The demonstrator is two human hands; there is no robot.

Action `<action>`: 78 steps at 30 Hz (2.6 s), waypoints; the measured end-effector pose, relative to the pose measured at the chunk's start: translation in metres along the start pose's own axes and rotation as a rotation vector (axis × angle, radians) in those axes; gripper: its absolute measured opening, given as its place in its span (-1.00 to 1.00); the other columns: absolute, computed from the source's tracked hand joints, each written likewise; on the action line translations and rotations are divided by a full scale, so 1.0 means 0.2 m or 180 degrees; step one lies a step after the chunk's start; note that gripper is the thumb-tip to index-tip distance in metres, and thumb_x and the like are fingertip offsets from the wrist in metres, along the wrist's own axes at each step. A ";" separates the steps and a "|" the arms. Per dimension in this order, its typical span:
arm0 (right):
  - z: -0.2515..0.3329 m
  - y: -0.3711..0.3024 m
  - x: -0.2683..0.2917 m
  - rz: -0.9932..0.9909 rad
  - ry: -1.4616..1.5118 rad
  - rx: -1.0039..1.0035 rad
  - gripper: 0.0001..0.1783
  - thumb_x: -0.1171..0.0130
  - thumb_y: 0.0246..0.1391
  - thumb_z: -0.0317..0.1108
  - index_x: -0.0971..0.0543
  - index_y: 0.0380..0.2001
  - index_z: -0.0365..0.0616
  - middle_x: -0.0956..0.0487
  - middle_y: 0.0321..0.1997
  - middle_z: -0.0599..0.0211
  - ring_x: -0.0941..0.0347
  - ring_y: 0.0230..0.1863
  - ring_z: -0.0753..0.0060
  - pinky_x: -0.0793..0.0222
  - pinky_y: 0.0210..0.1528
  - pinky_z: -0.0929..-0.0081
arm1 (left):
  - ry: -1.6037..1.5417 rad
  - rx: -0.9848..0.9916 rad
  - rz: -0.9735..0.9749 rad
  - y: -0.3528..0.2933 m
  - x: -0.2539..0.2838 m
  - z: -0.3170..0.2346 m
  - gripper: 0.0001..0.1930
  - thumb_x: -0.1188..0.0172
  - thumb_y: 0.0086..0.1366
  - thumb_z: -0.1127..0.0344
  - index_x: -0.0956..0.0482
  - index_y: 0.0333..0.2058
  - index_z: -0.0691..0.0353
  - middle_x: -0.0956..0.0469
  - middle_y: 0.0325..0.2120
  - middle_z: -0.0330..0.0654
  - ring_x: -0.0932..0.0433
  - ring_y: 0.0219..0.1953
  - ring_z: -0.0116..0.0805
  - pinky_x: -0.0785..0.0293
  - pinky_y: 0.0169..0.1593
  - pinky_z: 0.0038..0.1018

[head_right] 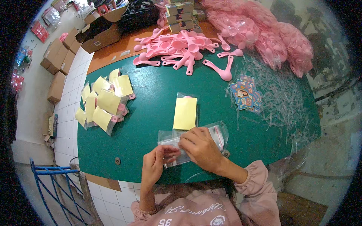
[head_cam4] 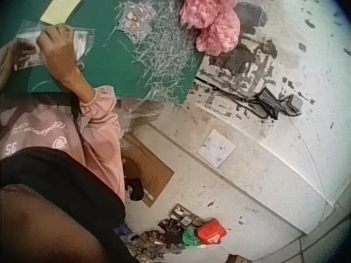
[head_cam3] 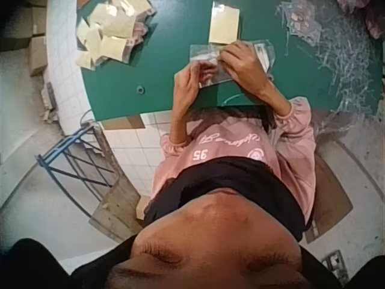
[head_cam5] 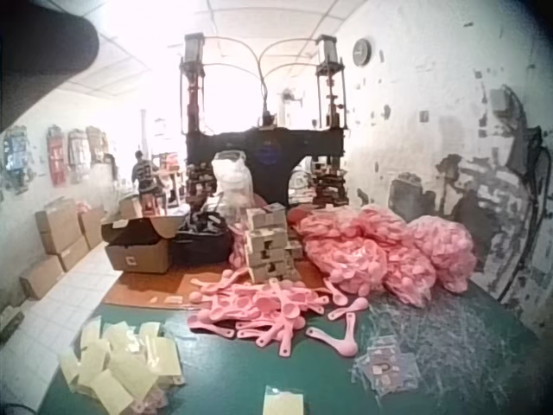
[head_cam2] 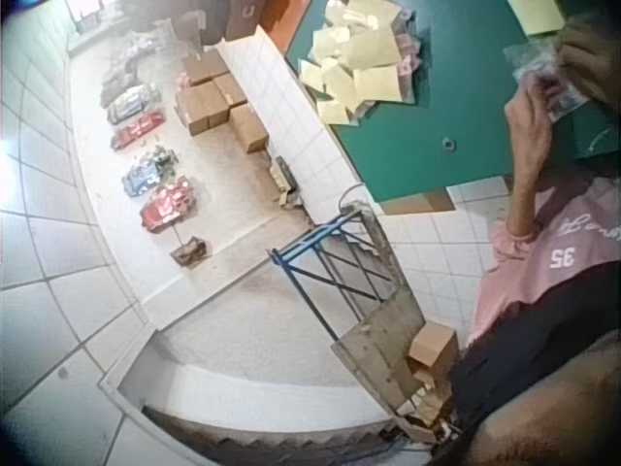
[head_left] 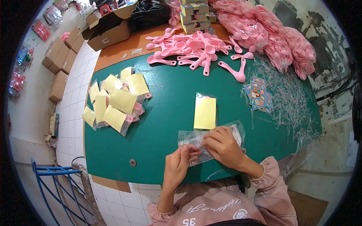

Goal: The person places pink plastic spoons and small printed cards into clear plastic bags, then seals each bag and sets it aside. The process is repeated continuously throughout the clip.

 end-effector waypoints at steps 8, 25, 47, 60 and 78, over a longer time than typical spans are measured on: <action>0.08 -0.03 0.08 0.0162 0.0204 -0.0097 -0.82 -0.20 -0.17 -0.35 -0.49 -0.42 -0.10 -0.45 -0.32 0.37 -0.34 -0.22 0.29 -0.13 -0.08 0.25 | -0.0517 0.0647 0.0891 0.01 -0.05 0.06 -0.58 0.20 0.36 0.23 -0.48 -0.27 0.55 -0.55 -0.38 -0.02 -0.55 -0.33 -0.40 -0.53 -0.23 -0.52; 0.11 -0.01 0.11 0.0673 -0.0006 0.0269 -0.79 -0.18 -0.18 -0.31 -0.42 -0.44 -0.12 -0.34 -0.43 0.34 -0.30 -0.27 0.32 -0.10 -0.14 0.24 | -0.0529 0.0656 0.0813 0.02 -0.07 0.11 -0.68 0.05 0.30 0.31 -0.54 -0.39 0.51 -0.55 -0.47 -0.15 -0.47 -0.43 -0.55 -0.49 -0.28 -0.61; -0.15 -0.10 0.17 -0.0096 0.1924 -0.1513 -0.86 -0.16 -0.08 -0.49 -0.44 -0.40 -0.22 -0.31 -0.20 0.26 -0.41 -0.33 0.53 -0.39 -0.27 0.63 | -0.1216 0.0427 0.0921 0.00 -0.10 0.00 -0.67 0.16 0.33 0.31 -0.51 -0.33 0.48 -0.51 -0.25 0.00 -0.50 -0.17 -0.32 -0.47 -0.16 -0.51; -0.16 -0.13 0.05 -0.0286 0.3612 -0.2610 -0.92 -0.09 0.03 -0.49 -0.40 -0.42 -0.25 -0.49 -0.41 0.35 -0.45 -0.34 0.61 -0.37 -0.35 0.70 | 0.1079 -0.0734 0.0133 0.10 -0.09 -0.06 -0.86 -0.16 0.10 0.47 -0.42 -0.36 0.33 -0.43 -0.43 -0.18 -0.48 -0.41 -0.47 -0.41 -0.53 -0.60; -0.16 -0.01 0.18 0.0207 0.1576 -0.2013 -0.73 -0.05 0.00 -0.48 -0.43 -0.17 -0.27 -0.50 -0.48 0.27 -0.46 -0.51 0.51 -0.37 -0.44 0.57 | 0.1373 -0.1367 -0.0251 0.13 0.03 -0.12 -0.62 -0.04 0.13 0.54 -0.40 -0.03 0.24 -0.41 -0.10 -0.21 -0.37 -0.27 -0.55 -0.38 -0.39 -0.68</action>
Point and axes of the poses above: each hand's wrist, its own y-axis towards the middle knuckle, its own x-axis out of the back of the hand, z = x × y, the point moved 3 cm from there along y, towards the middle knuckle
